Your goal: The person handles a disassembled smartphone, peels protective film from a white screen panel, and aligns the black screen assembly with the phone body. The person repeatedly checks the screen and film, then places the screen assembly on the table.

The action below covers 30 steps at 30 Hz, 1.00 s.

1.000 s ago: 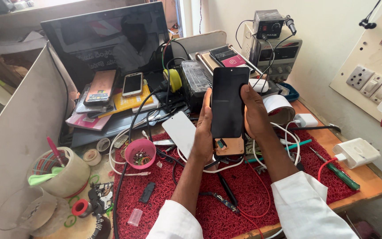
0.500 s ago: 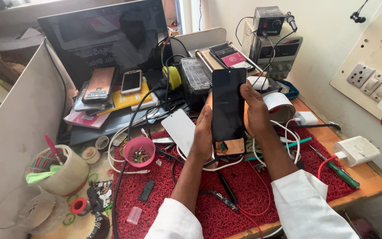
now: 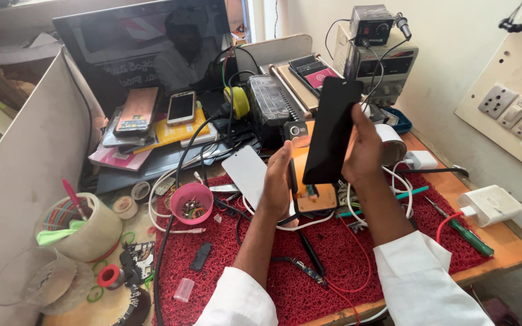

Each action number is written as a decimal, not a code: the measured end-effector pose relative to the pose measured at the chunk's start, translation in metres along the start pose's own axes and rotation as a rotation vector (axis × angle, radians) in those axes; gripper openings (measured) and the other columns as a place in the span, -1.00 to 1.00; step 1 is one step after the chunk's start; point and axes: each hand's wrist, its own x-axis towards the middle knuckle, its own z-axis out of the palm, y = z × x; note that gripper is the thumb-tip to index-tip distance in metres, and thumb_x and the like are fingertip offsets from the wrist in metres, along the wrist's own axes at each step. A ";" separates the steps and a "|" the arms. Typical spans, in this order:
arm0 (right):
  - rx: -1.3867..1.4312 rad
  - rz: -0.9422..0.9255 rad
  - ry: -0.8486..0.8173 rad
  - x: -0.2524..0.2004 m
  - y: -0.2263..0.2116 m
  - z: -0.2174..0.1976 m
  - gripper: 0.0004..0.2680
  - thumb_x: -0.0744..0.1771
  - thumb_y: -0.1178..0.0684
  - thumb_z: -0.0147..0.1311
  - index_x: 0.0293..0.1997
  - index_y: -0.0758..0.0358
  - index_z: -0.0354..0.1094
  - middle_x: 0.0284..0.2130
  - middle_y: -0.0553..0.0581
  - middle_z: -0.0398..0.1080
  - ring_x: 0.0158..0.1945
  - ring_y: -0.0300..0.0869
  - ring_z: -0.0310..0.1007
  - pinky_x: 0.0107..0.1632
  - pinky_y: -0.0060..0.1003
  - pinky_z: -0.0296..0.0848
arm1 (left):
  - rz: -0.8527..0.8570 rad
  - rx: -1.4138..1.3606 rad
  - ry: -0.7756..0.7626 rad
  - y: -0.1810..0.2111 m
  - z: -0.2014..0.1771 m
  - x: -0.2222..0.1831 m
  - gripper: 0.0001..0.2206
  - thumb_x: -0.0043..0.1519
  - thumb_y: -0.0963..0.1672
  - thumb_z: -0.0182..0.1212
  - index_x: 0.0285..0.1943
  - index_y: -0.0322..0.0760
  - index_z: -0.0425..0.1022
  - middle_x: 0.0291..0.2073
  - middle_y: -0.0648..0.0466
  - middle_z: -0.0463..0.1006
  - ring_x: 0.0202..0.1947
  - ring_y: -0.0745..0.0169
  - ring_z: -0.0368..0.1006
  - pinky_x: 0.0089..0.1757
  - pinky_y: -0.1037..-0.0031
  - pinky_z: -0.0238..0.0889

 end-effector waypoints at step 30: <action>-0.676 -0.800 0.012 0.014 0.023 -0.061 -0.76 0.50 -0.12 -0.02 -0.05 0.30 0.27 -0.24 -0.09 0.19 -0.15 -0.39 0.10 -0.01 -0.45 0.22 | -0.304 -0.018 0.081 -0.036 -0.013 0.013 -0.20 0.28 0.25 -0.11 0.55 -0.34 0.07 0.38 -0.19 0.27 0.34 0.01 0.26 0.25 0.26 0.12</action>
